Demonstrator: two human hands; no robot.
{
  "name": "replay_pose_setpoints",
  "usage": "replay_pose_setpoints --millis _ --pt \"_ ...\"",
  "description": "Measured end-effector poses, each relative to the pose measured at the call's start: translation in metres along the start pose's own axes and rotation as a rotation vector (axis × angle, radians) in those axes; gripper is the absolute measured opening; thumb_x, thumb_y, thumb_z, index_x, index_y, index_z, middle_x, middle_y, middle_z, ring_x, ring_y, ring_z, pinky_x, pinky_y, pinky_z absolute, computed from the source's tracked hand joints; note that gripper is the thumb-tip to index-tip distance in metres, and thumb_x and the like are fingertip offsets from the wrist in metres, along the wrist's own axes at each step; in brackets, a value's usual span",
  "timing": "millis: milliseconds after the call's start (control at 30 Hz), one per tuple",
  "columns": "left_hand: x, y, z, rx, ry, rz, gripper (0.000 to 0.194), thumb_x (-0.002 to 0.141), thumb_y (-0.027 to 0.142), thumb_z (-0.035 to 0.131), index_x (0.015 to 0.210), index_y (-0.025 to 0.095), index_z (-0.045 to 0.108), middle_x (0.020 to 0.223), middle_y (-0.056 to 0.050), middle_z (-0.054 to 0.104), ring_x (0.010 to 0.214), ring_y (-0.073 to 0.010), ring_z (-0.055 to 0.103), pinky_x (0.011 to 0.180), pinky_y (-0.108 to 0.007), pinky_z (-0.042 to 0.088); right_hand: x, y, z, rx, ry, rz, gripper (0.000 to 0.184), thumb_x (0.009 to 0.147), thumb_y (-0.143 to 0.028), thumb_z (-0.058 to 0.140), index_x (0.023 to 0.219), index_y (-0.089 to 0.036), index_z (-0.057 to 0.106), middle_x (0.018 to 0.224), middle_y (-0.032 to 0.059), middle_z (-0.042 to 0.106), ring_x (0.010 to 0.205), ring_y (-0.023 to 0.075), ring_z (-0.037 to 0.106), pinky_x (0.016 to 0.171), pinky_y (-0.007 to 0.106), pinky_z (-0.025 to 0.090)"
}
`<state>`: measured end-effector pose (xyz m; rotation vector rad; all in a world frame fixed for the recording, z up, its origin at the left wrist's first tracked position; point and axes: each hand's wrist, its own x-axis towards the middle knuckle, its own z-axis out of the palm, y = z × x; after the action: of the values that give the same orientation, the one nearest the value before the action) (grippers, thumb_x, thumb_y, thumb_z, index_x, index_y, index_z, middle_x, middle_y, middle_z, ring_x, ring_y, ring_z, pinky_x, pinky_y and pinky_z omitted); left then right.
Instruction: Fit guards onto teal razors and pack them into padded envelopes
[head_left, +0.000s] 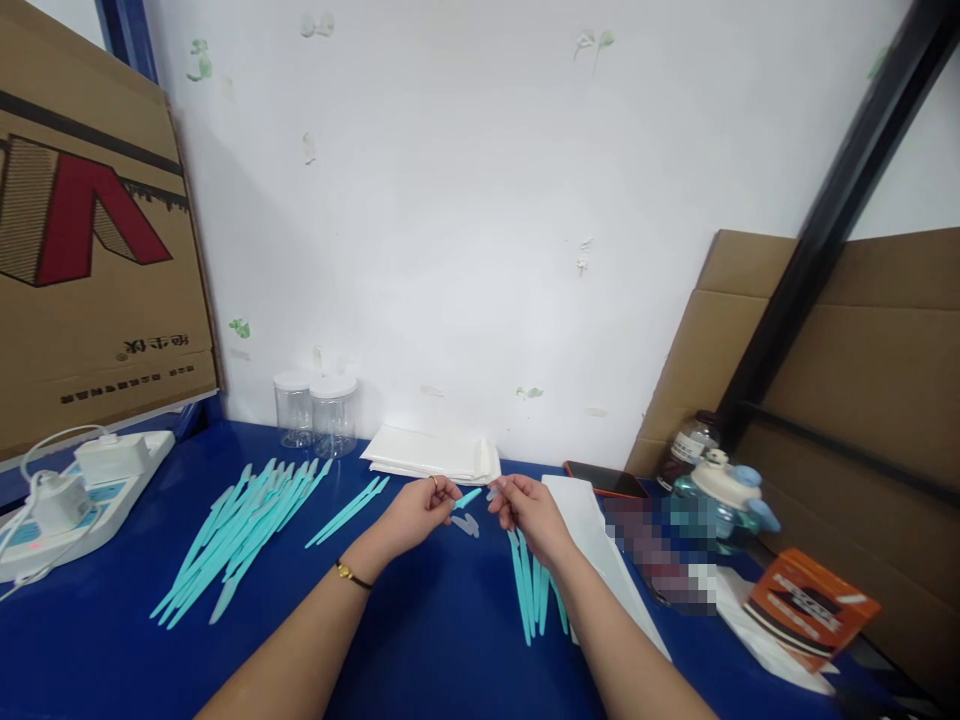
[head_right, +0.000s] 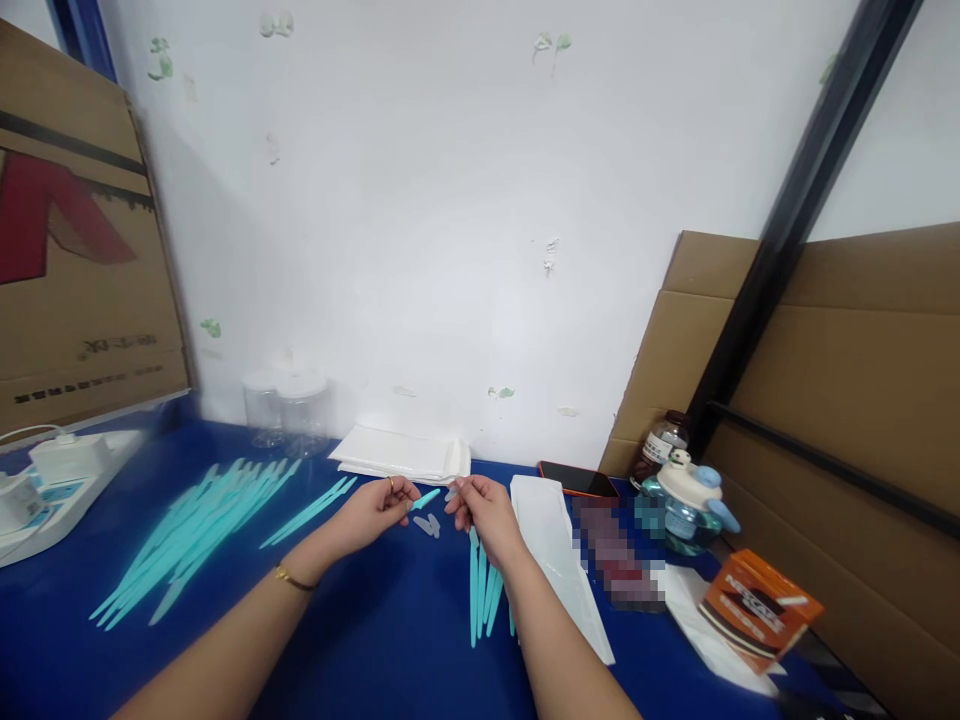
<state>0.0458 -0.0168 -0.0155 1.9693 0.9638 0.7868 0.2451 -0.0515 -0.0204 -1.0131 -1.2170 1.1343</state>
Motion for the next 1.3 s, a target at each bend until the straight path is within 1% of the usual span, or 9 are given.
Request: replay_pose_setpoints --millis 233,367,467,667,833,1033,1133,1200,1300 --pt "0.000 -0.002 0.004 0.020 -0.032 0.029 0.018 0.080 0.028 0.046 0.087 0.015 0.057 0.071 -0.003 0.060 0.065 -0.0139 0.059 0.059 -0.022 0.041 -0.001 0.003 0.009 -0.011 -0.031 0.000 0.036 0.075 -0.048 0.059 0.082 -0.013 0.063 0.060 0.0013 0.063 0.039 0.0069 0.047 0.039 0.019 0.031" --pt "0.000 0.000 0.008 -0.115 0.004 0.026 0.020 0.078 0.025 0.051 0.095 0.015 0.051 0.074 -0.002 0.058 0.063 -0.0130 0.060 0.060 -0.022 0.043 -0.002 0.003 0.013 -0.050 -0.044 0.012 0.035 0.073 -0.046 0.061 0.082 -0.013 0.066 0.059 0.0015 0.062 0.040 0.0074 0.047 0.039 0.019 0.031" --pt "-0.001 0.002 0.008 -0.176 0.006 0.017 0.022 0.078 0.026 0.051 0.097 0.017 0.048 0.073 0.000 0.055 0.065 -0.0130 0.061 0.061 -0.022 0.044 -0.002 0.000 0.010 -0.044 0.001 0.000 0.034 0.073 -0.045 0.062 0.084 -0.013 0.067 0.058 0.0006 0.060 0.040 0.0067 0.043 0.039 0.019 0.028" --pt "-0.002 0.007 0.003 -0.150 0.023 -0.014 0.021 0.077 0.025 0.052 0.095 0.017 0.047 0.073 0.000 0.057 0.065 -0.0135 0.062 0.061 -0.022 0.043 -0.001 -0.006 0.001 -0.043 0.112 -0.021 0.033 0.073 -0.046 0.062 0.080 -0.014 0.067 0.058 0.0001 0.056 0.042 0.0066 0.038 0.040 0.020 0.026" --pt "-0.003 0.009 0.006 -0.191 0.011 -0.006 0.022 0.076 0.023 0.053 0.096 0.017 0.047 0.072 0.000 0.056 0.063 -0.0123 0.061 0.061 -0.022 0.045 -0.003 -0.001 0.010 -0.035 0.039 0.005 0.036 0.072 -0.048 0.063 0.081 -0.013 0.068 0.059 0.0015 0.059 0.044 0.0079 0.044 0.042 0.021 0.030" --pt "-0.001 0.012 0.017 -0.315 0.069 -0.006 0.029 0.073 0.021 0.056 0.098 0.018 0.042 0.068 0.003 0.054 0.059 -0.0107 0.058 0.061 -0.023 0.047 -0.006 0.003 0.021 -0.001 -0.004 0.028 0.035 0.072 -0.047 0.061 0.081 -0.014 0.067 0.060 0.0010 0.058 0.044 0.0086 0.046 0.044 0.021 0.033" --pt "-0.002 0.012 0.004 -0.156 0.065 -0.023 0.031 0.075 0.032 0.057 0.100 0.018 0.047 0.072 0.000 0.058 0.063 -0.0122 0.058 0.060 -0.022 0.044 -0.003 0.002 0.012 -0.153 0.031 0.020 0.037 0.078 -0.051 0.051 0.076 -0.016 0.063 0.054 -0.0024 0.052 0.041 0.0081 0.041 0.042 0.021 0.030" --pt "-0.003 0.006 -0.017 0.100 0.144 -0.068 0.031 0.075 0.040 0.057 0.097 0.018 0.053 0.079 -0.003 0.060 0.069 -0.0139 0.058 0.063 -0.023 0.044 0.000 0.001 0.000 -0.425 0.076 -0.001 0.039 0.083 -0.050 0.042 0.069 -0.017 0.059 0.050 -0.0034 0.048 0.042 0.0094 0.041 0.044 0.022 0.029" --pt "-0.006 -0.017 -0.054 0.535 0.304 -0.252 0.025 0.072 0.036 0.058 0.090 0.018 0.059 0.091 -0.007 0.061 0.082 -0.0184 0.058 0.072 -0.026 0.041 0.004 0.002 -0.020 -0.894 0.073 -0.024 0.039 0.086 -0.040 0.037 0.060 -0.018 0.055 0.054 -0.0006 0.053 0.053 0.0132 0.049 0.052 0.024 0.033"
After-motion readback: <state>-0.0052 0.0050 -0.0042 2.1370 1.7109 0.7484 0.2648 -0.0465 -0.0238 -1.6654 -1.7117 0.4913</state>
